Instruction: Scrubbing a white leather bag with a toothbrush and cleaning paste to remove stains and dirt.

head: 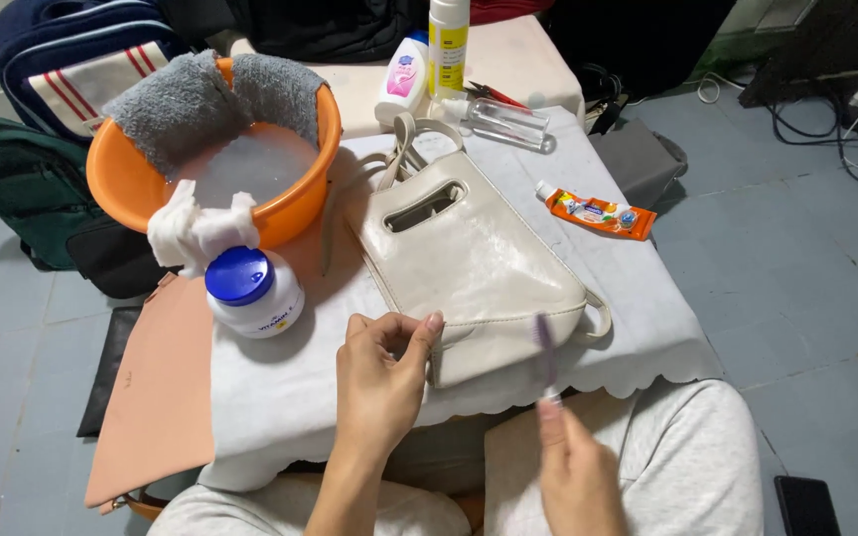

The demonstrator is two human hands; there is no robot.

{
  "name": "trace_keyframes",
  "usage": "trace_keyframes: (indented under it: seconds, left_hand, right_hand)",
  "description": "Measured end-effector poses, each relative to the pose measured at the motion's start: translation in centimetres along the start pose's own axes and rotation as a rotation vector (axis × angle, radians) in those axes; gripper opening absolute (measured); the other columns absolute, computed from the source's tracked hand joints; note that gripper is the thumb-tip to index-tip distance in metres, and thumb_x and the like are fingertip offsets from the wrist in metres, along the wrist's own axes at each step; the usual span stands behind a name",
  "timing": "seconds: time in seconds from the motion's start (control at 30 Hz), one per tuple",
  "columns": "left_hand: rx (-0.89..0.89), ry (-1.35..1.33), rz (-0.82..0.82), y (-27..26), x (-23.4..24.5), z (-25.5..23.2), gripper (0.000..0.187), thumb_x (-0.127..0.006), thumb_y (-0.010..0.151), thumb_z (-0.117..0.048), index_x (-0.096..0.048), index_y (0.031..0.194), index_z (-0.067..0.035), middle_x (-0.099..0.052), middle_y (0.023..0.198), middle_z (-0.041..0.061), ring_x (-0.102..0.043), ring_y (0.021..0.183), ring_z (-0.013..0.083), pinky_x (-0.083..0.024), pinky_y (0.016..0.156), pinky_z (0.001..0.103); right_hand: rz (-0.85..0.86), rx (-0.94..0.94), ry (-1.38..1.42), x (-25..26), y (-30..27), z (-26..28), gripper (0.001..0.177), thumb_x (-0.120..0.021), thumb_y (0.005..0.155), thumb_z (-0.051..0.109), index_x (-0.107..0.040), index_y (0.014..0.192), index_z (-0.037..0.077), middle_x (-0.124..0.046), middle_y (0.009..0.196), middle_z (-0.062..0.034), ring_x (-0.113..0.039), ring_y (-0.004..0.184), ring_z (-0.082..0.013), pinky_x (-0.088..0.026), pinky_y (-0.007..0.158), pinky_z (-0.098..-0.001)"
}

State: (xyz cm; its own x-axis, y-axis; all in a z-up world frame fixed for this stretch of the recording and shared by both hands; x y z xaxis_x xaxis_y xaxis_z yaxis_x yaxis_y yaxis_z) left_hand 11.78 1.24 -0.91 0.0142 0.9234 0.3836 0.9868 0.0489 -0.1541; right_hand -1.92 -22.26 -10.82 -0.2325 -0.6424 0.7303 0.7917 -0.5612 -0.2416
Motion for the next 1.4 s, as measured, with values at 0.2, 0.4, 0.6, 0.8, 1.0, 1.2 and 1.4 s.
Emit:
trace_keyframes:
  seconds: [0.2,0.4,0.6,0.8,1.0,1.2,1.4]
  left_hand:
    - [-0.013,-0.052,-0.003,-0.3,0.0,0.4,0.031,-0.077,0.086,-0.034,-0.083,0.083,-0.004,-0.057,0.091,0.004,-0.059,0.078,0.0116,-0.048,0.065,0.024]
    - [-0.350,0.034,-0.213,-4.1,1.2,-2.1,0.024,-0.069,0.091,-0.028,-0.079,0.093,-0.006,-0.064,0.121,0.005,-0.050,0.115,0.0220,-0.047,0.095,0.033]
    - [-0.303,0.164,-0.335,-6.9,1.1,-1.5,0.018,-0.068,0.090,-0.021,-0.078,0.099,-0.009,-0.076,0.088,0.001,-0.062,0.081,0.0134,-0.053,0.073,0.029]
    - [-0.389,0.340,-0.389,-7.2,0.0,-2.1,0.021,-0.079,0.083,-0.024,-0.075,0.102,-0.016,-0.076,0.081,-0.006,-0.064,0.071,0.0094,-0.042,0.086,0.031]
    - [-0.369,0.263,-0.319,-6.4,-0.8,-1.4,0.039,-0.089,0.072,-0.036,-0.075,0.103,-0.016,-0.073,0.077,-0.007,-0.062,0.075,0.0090,-0.038,0.087,0.032]
    - [-0.444,0.154,-0.226,-6.0,-1.5,-1.3,0.028,-0.084,0.076,-0.024,-0.072,0.100,-0.014,-0.070,0.085,-0.004,-0.058,0.078,0.0107,-0.028,0.091,0.033]
    - [-0.604,0.112,-0.244,-7.2,-1.1,-3.3,0.026,-0.082,0.075,-0.003,-0.068,0.095,-0.011,-0.069,0.087,-0.003,-0.054,0.081,0.0137,-0.037,0.083,0.030]
  right_hand:
    - [0.064,0.196,0.120,-5.0,-4.1,4.4,0.034,-0.047,0.098,0.038,-0.072,0.091,0.014,-0.070,0.053,-0.0102,-0.064,0.042,-0.0227,-0.050,0.051,-0.0407]
    - [0.052,0.153,0.081,-1.9,-2.9,3.8,0.043,-0.047,0.097,0.042,-0.071,0.080,0.010,-0.065,0.048,-0.0097,-0.060,0.041,-0.0225,-0.047,0.050,-0.0385]
    - [0.013,0.244,0.144,-3.0,-3.5,3.8,0.036,-0.049,0.097,0.036,-0.069,0.082,0.011,-0.068,0.052,-0.0141,-0.062,0.041,-0.0277,-0.048,0.050,-0.0424]
    - [0.127,0.230,0.110,-3.2,-2.5,2.0,0.047,-0.038,0.099,0.043,-0.067,0.077,0.015,-0.055,0.039,-0.0018,-0.051,0.030,-0.0165,-0.037,0.037,-0.0353]
    - [0.153,0.293,0.114,-4.0,-3.0,3.4,0.039,-0.043,0.099,0.038,-0.069,0.083,0.014,-0.065,0.044,-0.0066,-0.061,0.033,-0.0195,-0.046,0.040,-0.0399]
    - [0.187,0.238,0.080,-3.3,-3.0,3.0,0.045,-0.041,0.100,0.038,-0.067,0.074,0.013,-0.058,0.041,-0.0064,-0.056,0.033,-0.0191,-0.042,0.042,-0.0383]
    - [0.094,0.219,0.176,-1.0,-0.7,0.3,0.048,-0.037,0.100,0.040,-0.067,0.077,0.011,-0.055,0.042,-0.0016,-0.051,0.031,-0.0151,-0.036,0.034,-0.0305]
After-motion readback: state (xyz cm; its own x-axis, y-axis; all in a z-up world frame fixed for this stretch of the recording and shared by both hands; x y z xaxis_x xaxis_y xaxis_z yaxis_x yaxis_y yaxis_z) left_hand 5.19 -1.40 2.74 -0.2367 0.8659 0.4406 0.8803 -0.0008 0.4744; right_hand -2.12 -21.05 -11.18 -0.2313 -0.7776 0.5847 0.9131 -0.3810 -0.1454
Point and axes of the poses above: each hand's wrist, its own y-axis towards the middle knuckle, its own x-axis out of the back of the hand, z = x × y, the point moved 10 cm from there along y, towards the middle knuckle
